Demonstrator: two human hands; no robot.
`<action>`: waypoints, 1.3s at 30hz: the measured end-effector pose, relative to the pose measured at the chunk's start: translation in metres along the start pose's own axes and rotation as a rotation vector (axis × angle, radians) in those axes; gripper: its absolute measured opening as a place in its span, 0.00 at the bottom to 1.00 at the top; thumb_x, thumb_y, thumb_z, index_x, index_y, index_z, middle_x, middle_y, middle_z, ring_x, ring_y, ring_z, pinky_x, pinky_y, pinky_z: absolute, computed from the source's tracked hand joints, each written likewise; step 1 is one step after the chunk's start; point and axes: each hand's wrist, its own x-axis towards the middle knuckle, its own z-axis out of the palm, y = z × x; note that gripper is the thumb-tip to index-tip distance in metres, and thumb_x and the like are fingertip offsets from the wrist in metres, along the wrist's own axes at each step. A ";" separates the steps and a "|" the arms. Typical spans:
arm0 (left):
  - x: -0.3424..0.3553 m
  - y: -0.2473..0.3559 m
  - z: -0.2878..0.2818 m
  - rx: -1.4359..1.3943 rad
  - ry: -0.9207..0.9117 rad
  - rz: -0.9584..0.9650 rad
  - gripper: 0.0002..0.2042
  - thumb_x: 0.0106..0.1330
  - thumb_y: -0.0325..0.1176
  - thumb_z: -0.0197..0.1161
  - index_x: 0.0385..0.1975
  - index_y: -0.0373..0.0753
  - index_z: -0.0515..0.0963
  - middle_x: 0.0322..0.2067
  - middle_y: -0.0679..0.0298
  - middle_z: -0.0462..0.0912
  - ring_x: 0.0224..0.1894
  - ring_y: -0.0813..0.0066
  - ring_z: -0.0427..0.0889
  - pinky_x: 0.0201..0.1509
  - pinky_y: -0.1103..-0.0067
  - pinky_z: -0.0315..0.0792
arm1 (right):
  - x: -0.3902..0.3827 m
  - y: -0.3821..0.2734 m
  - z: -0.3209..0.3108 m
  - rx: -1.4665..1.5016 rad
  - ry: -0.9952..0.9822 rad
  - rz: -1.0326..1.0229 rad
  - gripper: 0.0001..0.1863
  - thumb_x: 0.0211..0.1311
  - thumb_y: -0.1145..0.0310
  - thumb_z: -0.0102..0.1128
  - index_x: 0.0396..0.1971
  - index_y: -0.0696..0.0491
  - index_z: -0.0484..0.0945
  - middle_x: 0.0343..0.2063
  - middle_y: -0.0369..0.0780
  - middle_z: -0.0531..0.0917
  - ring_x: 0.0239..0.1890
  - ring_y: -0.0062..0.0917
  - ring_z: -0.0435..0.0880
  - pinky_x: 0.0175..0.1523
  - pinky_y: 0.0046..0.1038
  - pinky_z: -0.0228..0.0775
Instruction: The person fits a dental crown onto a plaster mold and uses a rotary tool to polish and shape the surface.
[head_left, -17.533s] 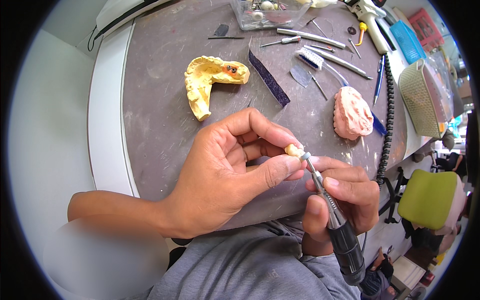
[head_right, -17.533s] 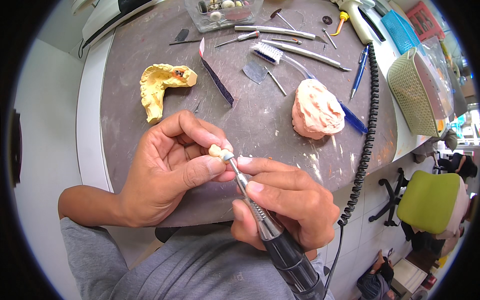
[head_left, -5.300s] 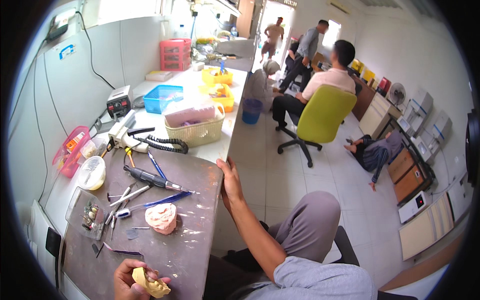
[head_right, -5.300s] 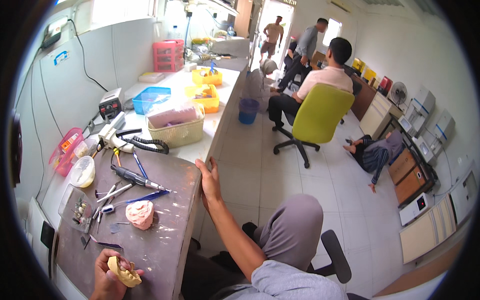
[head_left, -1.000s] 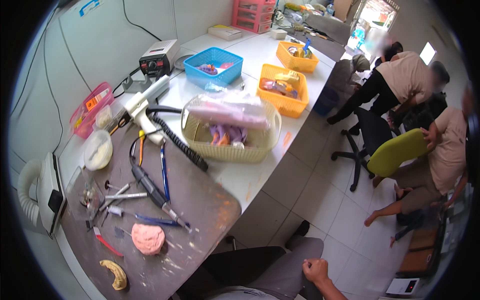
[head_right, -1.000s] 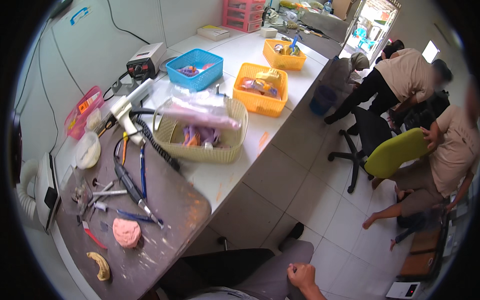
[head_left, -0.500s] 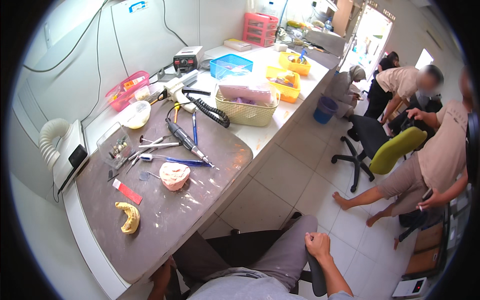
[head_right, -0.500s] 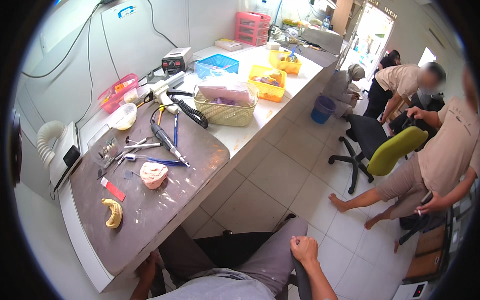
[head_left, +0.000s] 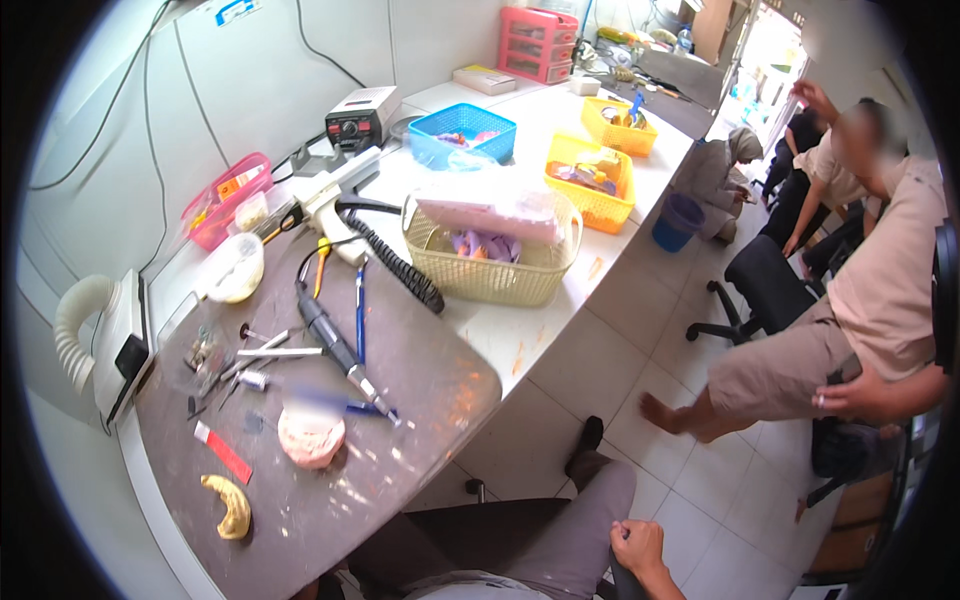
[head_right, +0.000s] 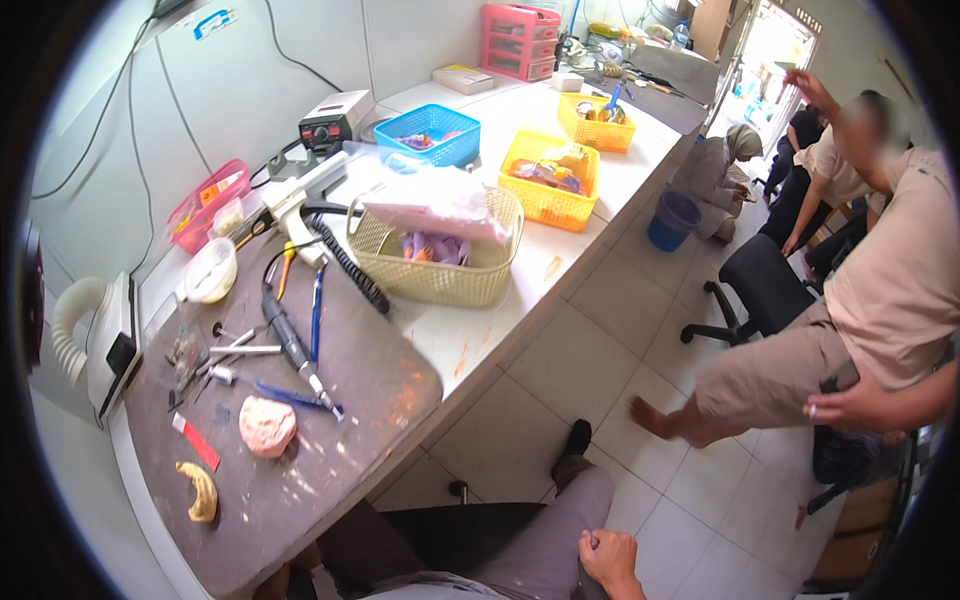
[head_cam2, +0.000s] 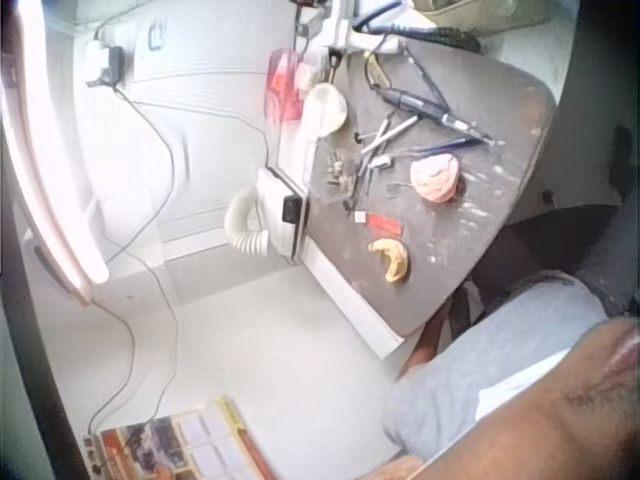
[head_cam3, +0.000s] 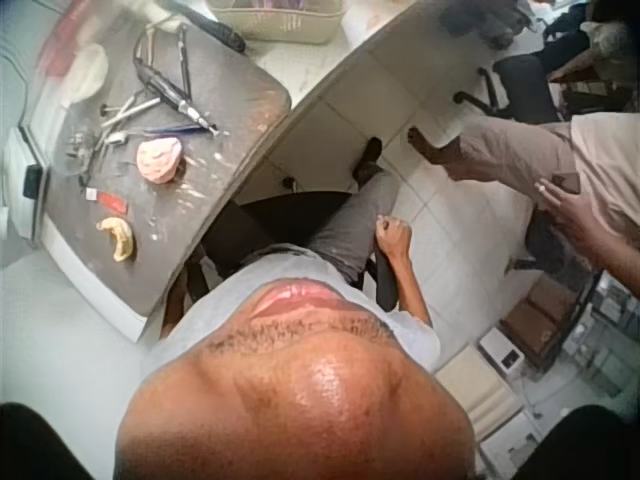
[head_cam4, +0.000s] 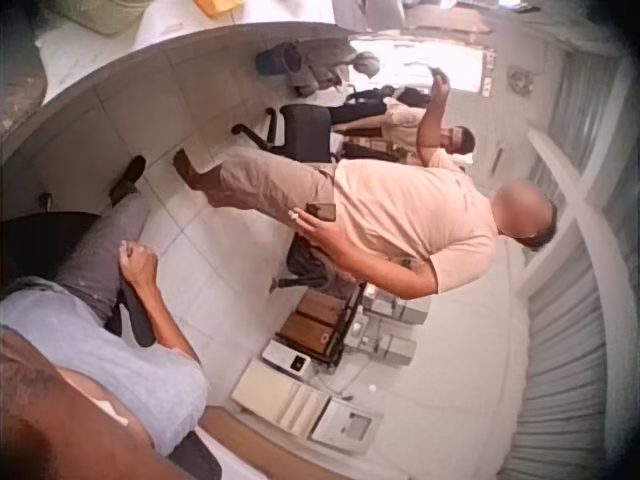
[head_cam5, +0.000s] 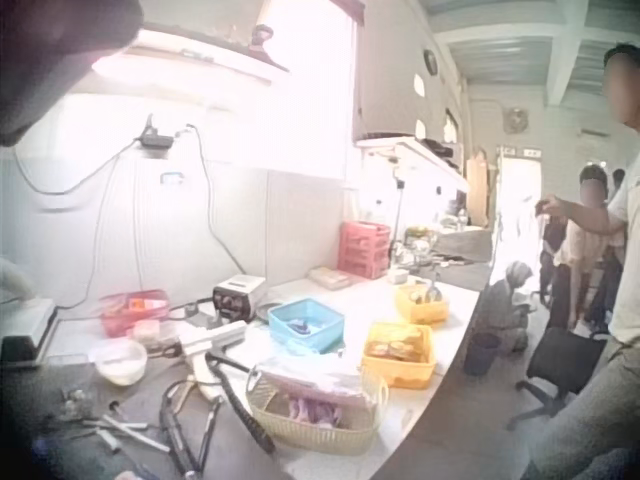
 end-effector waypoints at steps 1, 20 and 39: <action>0.002 0.001 0.002 0.017 -0.006 0.003 0.16 0.70 0.42 0.56 0.47 0.37 0.81 0.43 0.52 0.84 0.48 0.58 0.82 0.59 0.68 0.70 | -0.001 0.001 -0.002 0.013 -0.013 0.009 0.18 0.54 0.59 0.60 0.14 0.58 0.79 0.14 0.52 0.77 0.20 0.52 0.78 0.28 0.45 0.69; 0.014 -0.017 0.038 -0.108 0.057 0.145 0.16 0.69 0.40 0.57 0.50 0.38 0.80 0.48 0.46 0.82 0.53 0.50 0.79 0.63 0.63 0.68 | 0.072 -0.005 -0.011 -0.056 0.078 -0.080 0.16 0.57 0.58 0.61 0.25 0.57 0.84 0.22 0.51 0.83 0.28 0.51 0.83 0.36 0.46 0.74; -0.067 0.260 -0.126 -1.344 0.103 1.701 0.08 0.67 0.32 0.61 0.32 0.33 0.82 0.26 0.59 0.80 0.25 0.68 0.79 0.40 0.69 0.79 | 0.001 -0.264 -0.101 1.011 0.327 -1.676 0.14 0.61 0.71 0.66 0.44 0.56 0.74 0.33 0.43 0.83 0.25 0.26 0.86 0.27 0.23 0.82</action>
